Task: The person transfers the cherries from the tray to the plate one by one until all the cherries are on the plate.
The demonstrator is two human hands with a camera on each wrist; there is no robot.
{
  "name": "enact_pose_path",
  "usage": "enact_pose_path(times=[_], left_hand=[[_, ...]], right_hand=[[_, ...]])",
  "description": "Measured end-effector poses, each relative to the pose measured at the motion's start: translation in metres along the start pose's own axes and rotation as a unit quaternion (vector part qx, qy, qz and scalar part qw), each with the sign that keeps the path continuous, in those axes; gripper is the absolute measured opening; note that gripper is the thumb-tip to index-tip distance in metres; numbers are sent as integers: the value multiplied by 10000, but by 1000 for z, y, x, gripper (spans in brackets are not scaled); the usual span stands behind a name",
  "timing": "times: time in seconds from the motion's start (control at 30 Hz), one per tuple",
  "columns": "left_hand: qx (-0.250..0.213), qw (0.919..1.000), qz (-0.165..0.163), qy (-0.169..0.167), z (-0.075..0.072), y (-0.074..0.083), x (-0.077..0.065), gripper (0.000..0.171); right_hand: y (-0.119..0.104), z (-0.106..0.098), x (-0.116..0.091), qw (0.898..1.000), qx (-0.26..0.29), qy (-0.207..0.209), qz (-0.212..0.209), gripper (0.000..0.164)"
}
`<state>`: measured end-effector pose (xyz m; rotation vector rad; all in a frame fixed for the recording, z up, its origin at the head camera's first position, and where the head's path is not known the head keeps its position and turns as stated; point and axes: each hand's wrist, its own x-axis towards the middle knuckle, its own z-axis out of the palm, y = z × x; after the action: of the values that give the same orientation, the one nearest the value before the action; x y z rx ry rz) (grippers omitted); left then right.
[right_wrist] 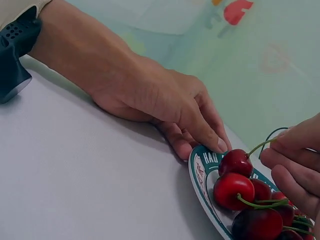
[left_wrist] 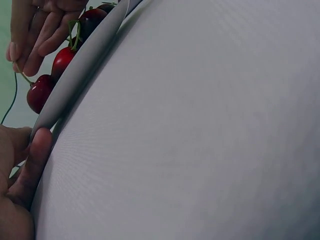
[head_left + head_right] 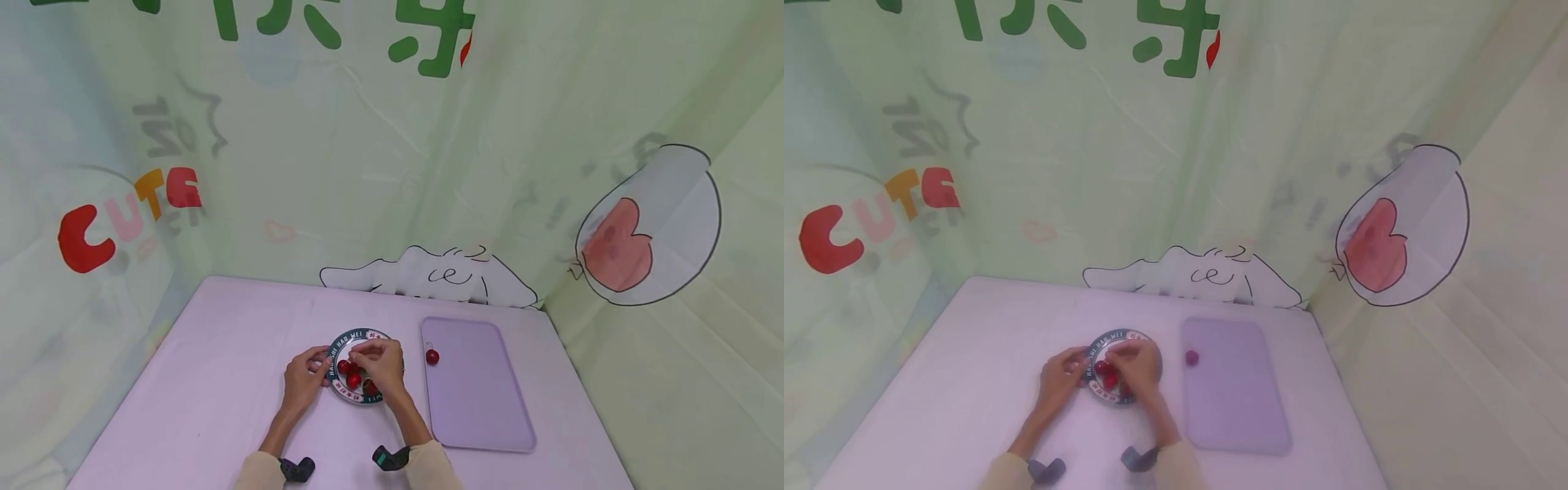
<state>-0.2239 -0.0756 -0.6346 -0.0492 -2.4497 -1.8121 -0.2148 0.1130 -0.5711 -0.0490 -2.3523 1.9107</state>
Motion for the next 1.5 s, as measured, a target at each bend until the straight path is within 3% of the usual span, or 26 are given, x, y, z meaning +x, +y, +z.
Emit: enact_pose_path(times=[0.23,0.7,1.3,1.5], left_hand=[[-16,10000,-14,-26,1,0,1,34],[-35,10000,-8,-23,-2,4,-2,34],[-5,10000,-25,62,-1,2,-1,33],[-5,10000,-38,47,0,1,-1,33]], right_hand=[[1,1,-1,9988,-438,51,-219,4],[0,-3,-5,9965,-653,-35,-528,5],[-1,-16,-7,9980,-261,-44,-580,16],[-6,-27,-7,9973,-317,194,-628,18]])
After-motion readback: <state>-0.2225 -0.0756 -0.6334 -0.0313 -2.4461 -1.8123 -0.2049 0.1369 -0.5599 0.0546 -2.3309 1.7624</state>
